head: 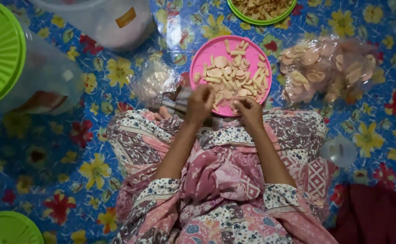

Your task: Sorting and inspecting small sliced food items on a pink plate

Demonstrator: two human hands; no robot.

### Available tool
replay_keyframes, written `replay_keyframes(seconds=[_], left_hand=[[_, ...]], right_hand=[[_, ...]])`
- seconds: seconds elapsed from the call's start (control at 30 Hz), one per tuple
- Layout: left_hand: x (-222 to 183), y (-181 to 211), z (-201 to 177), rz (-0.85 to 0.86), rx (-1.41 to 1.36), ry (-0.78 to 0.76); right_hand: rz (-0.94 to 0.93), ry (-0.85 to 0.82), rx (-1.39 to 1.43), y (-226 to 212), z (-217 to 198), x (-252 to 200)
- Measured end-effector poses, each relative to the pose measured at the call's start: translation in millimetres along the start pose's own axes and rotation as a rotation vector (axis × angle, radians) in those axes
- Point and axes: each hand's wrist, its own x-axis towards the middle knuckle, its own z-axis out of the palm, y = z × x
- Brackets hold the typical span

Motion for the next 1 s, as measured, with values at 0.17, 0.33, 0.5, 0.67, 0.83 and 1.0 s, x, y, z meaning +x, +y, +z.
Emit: replay_keyframes(seconds=[0.17,0.33,0.5,0.67,0.83,1.0], left_hand=[[-8.5,15.8,1.1,-0.009,-0.107,-0.331],[-0.1,31.7,-7.1,-0.094,-0.117,-0.411],[-1.6,25.5,-3.0,-0.164,-0.155,-0.465],[2.8,22.1,-6.7,-0.197,-0.177,-0.489],[2.2,8.6,-0.6,-0.266,-0.228,-0.48],[4.9,16.5,-3.9,-0.22,-0.125,-0.441]], right_hand=[[-0.063,-0.08,-0.082,-6.6,3.0,-3.5],[-0.148,-0.158,-0.239,-10.8,3.0,-6.8],[-0.314,-0.177,-0.418,3.0,5.1,-1.5],[-0.312,-0.173,-0.386,5.3,1.3,1.8],[-0.256,-0.203,-0.267,0.6,1.7,-0.8],[-0.169,-0.195,-0.133,0.2,1.3,-0.2]])
